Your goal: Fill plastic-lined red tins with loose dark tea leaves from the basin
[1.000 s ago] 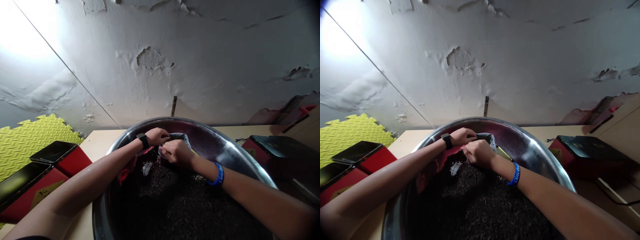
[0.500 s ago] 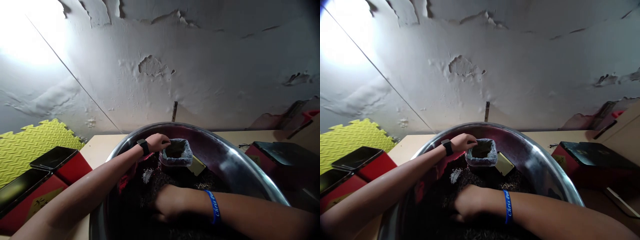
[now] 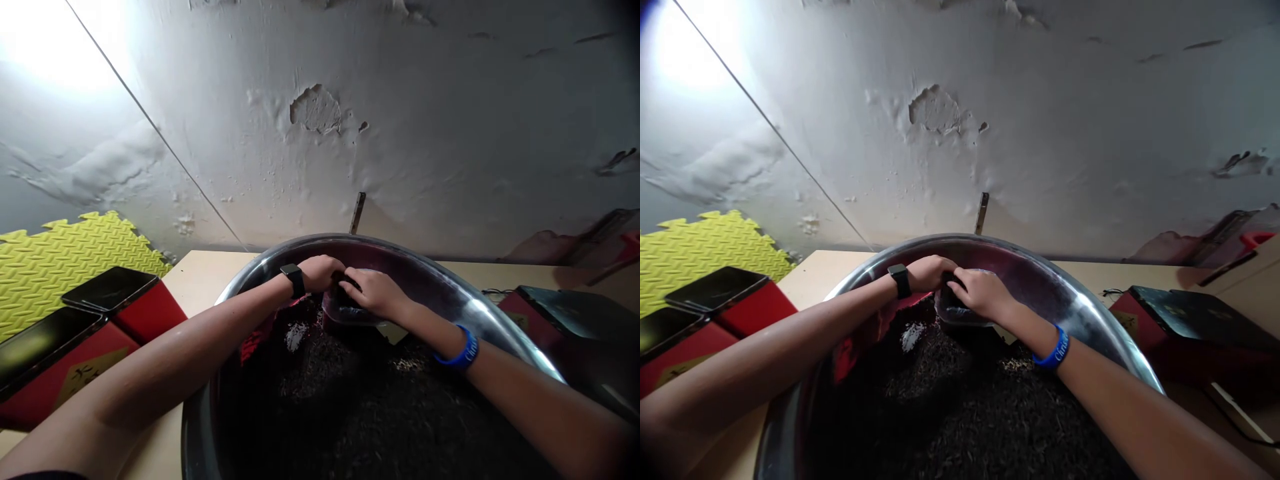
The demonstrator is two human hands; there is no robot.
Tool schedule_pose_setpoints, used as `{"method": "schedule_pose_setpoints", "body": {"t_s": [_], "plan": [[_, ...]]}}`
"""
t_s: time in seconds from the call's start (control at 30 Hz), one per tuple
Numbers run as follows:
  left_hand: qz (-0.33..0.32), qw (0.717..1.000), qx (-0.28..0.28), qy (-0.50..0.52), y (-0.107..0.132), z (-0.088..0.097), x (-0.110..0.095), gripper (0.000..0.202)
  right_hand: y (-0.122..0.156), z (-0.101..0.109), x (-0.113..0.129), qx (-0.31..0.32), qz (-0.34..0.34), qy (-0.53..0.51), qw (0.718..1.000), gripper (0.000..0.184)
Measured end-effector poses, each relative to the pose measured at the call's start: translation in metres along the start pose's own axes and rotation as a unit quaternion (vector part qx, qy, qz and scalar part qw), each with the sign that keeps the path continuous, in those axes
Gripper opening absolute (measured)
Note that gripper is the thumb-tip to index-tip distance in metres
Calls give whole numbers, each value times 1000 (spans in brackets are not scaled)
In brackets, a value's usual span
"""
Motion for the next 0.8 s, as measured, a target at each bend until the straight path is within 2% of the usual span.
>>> {"method": "schedule_pose_setpoints", "body": {"t_s": [0.07,0.13,0.2,0.27,0.33,0.4,0.43,0.5,0.53,0.57,0.6,0.67,0.8], "plan": [[-19,1000,-14,-19,-1,1,-2,21,-1,-9,-10,17,-9,22,1000,31],[-29,999,-20,-25,-2,1,-3,22,1,-6,-6,-5,0,33,999,28],[-29,999,-13,-23,-1,0,-3,22,7,7,9,-59,17,24,998,26],[-29,999,-7,-20,-1,0,-3,22,18,14,32,-75,45,-6,996,25],[-27,999,-11,-19,0,1,-2,23,35,6,60,-27,103,-40,993,25],[-21,999,-16,-20,-1,1,-1,25,57,-20,88,73,184,-27,980,22],[-19,1000,-14,-20,-1,1,-1,25,70,-38,97,135,223,6,965,19],[-15,1000,-10,-20,-1,0,0,26,95,-71,107,257,289,78,919,12],[-14,1000,-9,-20,-1,0,0,26,102,-78,108,286,311,92,902,10],[-14,1000,-9,-20,-1,0,-1,26,103,-78,109,289,326,86,896,9],[-15,1000,-11,-21,-1,0,-1,26,99,-71,111,267,333,64,902,8],[-18,1000,-14,-21,-1,0,-2,26,82,-43,108,182,318,0,930,10],[-11,1000,-17,-15,0,1,1,25,40,6,73,31,191,-82,978,16]]}}
Point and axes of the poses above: each hand's wrist, its own y-axis away from the middle knuckle, its own z-axis out of the back of the hand, x = y × z, the point moved 8 cm from there along -y, towards the middle knuckle, and after that the axes turned 12 degrees about -z, right-handed, at the moved point
